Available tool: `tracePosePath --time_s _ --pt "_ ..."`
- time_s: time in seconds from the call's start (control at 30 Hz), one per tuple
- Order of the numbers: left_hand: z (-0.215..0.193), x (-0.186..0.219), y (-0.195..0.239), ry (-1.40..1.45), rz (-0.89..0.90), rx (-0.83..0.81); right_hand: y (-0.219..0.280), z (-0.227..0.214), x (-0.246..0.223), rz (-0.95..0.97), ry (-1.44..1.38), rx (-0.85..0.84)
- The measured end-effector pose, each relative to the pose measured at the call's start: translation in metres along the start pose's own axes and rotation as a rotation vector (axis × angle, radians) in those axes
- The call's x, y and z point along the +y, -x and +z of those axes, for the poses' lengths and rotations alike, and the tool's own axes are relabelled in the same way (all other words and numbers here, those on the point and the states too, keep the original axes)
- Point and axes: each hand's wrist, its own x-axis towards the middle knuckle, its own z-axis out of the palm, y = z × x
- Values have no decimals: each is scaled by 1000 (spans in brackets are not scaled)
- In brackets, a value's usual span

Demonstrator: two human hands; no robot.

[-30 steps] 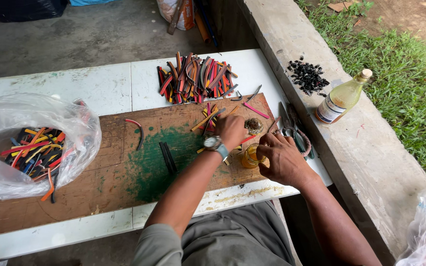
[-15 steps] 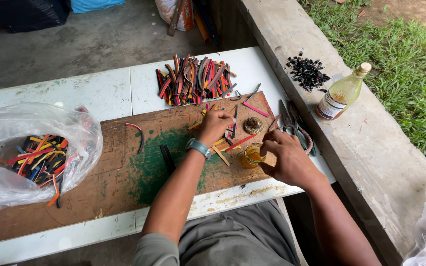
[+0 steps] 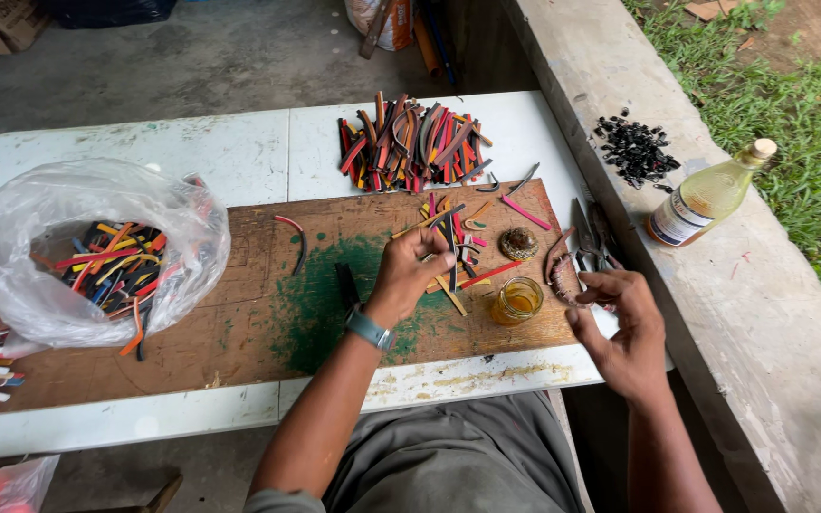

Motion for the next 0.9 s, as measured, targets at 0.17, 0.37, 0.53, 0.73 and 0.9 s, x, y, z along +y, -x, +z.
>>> tracePosePath --time_s 0.17,0.37,0.53,0.73,0.9 --pt "-2 17 61 322 -10 -37 17 30 -16 -114 -295 -240" --pt "1 44 105 603 -36 -150 20 58 -52 -115 -291 -390" --pt "2 61 122 754 -80 -251 16 62 -66 -172 -174 -414" --pt "4 69 125 799 -72 -283 9 63 -74 -240 -52 -383" --pt "6 68 124 780 -67 -304 2 64 -73 -288 97 -333"
